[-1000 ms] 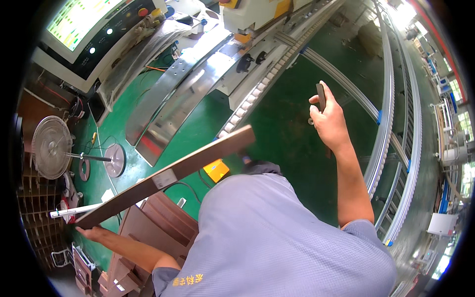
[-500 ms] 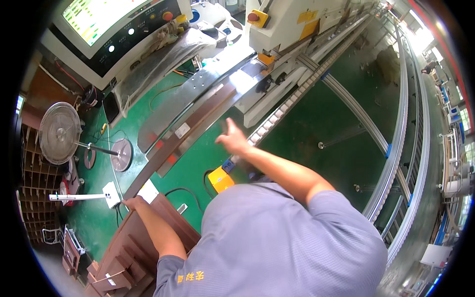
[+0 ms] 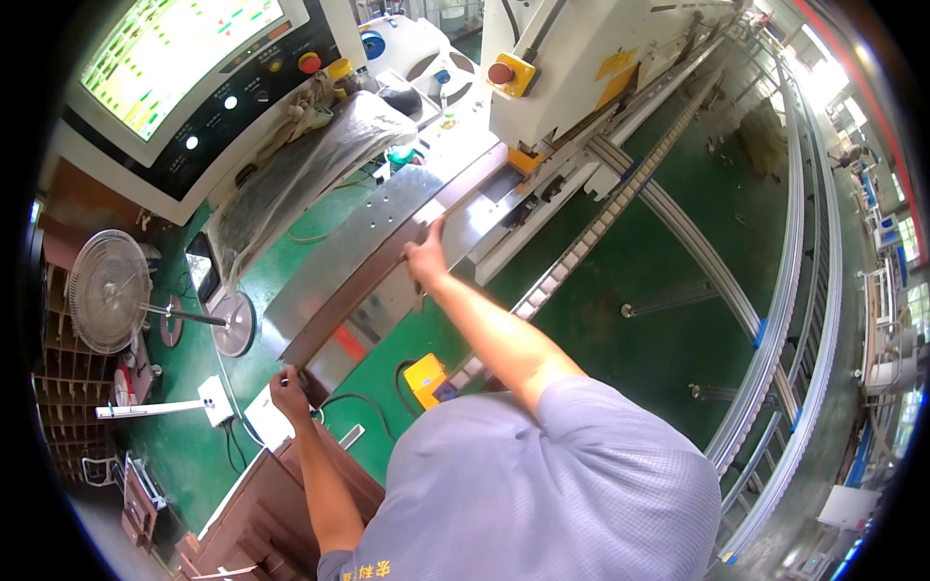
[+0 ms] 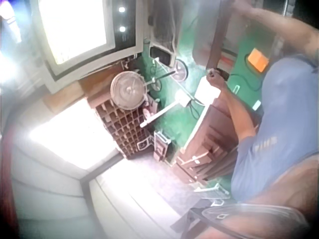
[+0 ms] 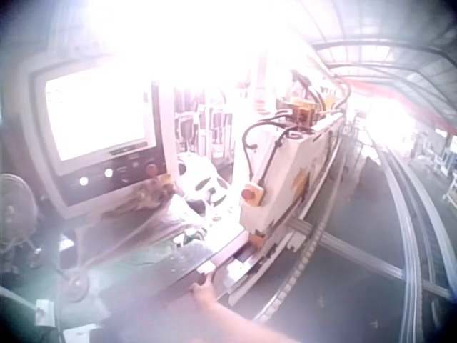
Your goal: The person picks up wood boards, applies a substance from a yellow block to the edges, and feeds the boards into a large industrial machine.
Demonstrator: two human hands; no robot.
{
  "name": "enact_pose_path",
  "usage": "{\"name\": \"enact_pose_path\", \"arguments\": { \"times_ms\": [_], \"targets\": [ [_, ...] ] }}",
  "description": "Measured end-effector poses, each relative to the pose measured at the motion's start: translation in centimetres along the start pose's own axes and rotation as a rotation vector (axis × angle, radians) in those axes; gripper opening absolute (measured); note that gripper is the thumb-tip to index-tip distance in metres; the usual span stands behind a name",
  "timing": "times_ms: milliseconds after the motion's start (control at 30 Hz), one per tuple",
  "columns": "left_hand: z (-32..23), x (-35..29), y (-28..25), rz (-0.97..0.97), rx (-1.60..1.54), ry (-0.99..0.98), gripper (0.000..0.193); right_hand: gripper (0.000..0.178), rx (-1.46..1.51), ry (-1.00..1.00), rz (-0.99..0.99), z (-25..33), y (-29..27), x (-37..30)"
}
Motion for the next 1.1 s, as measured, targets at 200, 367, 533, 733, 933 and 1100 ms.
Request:
{"name": "enact_pose_path", "arguments": {
  "times_ms": [200,367,533,733,933,1100],
  "targets": [
    [-9.5,-0.7,3.5,0.197,0.154,0.315,0.022,0.104,0.158,0.089,-0.019,3.1,-5.8,5.0],
    [-12.7,-1.0,7.7,0.258,0.209,0.288,0.026,0.1,0.162,0.035,0.003,4.9,-11.7,9.1],
    [-14.9,-1.1,12.2,0.29,0.256,0.322,0.033,0.108,-0.013,0.018,0.084,2.4,-6.0,0.4],
    [-18.3,-1.7,14.2,0.358,0.11,0.33,0.027,0.105,0.106,0.141,0.351,-0.1,2.4,-6.1],
    [-12.3,-7.0,0.7,0.171,-0.125,0.038,0.025,0.039,0.174,0.229,0.361,-2.3,-1.6,-0.9],
    [-1.9,-13.5,-18.0,-0.447,0.066,-0.15,0.028,0.024,0.172,0.218,0.406,-2.7,-9.4,8.0]
  ]
}}
Point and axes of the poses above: each hand's wrist, its own x-axis towards the middle knuckle, its own y-axis out of the palm, z = x × y, the point moved 3 cm from there along x, towards the middle knuckle, and after that the axes turned 9 degrees about -y, right-handed, at the moved point
